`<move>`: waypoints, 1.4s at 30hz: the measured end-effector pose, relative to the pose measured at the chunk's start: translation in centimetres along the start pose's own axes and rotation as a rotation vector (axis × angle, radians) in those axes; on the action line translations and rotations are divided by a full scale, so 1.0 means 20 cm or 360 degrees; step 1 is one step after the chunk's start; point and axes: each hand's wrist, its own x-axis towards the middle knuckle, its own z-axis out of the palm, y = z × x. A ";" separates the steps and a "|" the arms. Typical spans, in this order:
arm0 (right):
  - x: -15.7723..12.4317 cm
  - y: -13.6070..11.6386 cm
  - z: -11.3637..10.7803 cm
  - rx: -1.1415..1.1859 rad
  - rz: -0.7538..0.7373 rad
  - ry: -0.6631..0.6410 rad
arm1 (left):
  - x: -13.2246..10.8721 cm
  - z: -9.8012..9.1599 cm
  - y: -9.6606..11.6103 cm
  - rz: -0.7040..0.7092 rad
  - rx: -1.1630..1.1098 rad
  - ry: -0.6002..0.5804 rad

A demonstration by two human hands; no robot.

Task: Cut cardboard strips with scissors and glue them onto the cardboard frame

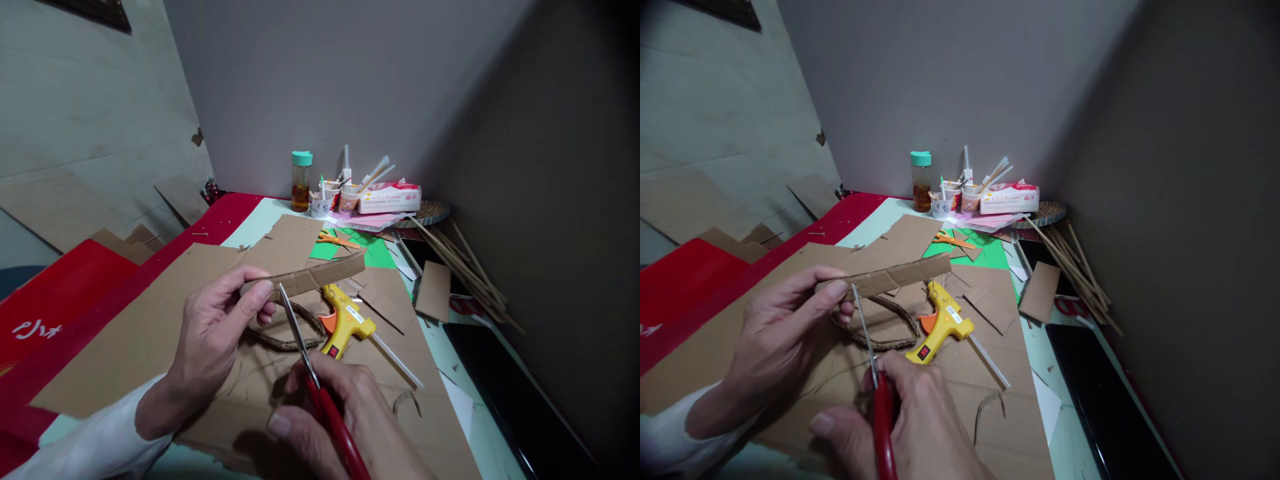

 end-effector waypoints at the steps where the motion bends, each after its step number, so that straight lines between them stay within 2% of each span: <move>1: 0.00 0.00 0.00 0.0001 0.0031 -0.0040 | 0.00 0.00 0.00 0.0000 0.0009 0.0005; 3: 0.01 0.01 0.01 -0.0015 0.0076 -0.0077 | 0.00 0.00 0.00 -0.0004 0.0022 0.0009; 11: 0.03 0.00 0.05 0.0001 0.0032 0.0033 | 0.01 -0.01 0.00 -0.0012 0.0108 -0.0056; 21: 0.04 0.02 0.10 -0.0061 -0.0193 0.0185 | 0.03 -0.04 0.06 0.0052 0.0297 -0.0158; 29: 0.03 0.03 0.14 -0.0048 -0.0309 0.0294 | -0.02 -0.04 0.03 0.0052 0.0354 -0.0154; 35: 0.09 0.03 0.16 -0.0099 -0.0339 0.0388 | 0.04 -0.02 0.06 0.0467 0.0740 -0.0131; 42: 0.10 0.00 0.12 -0.0180 -0.0270 0.0269 | 0.08 -0.06 -0.02 0.0853 0.0924 -0.0051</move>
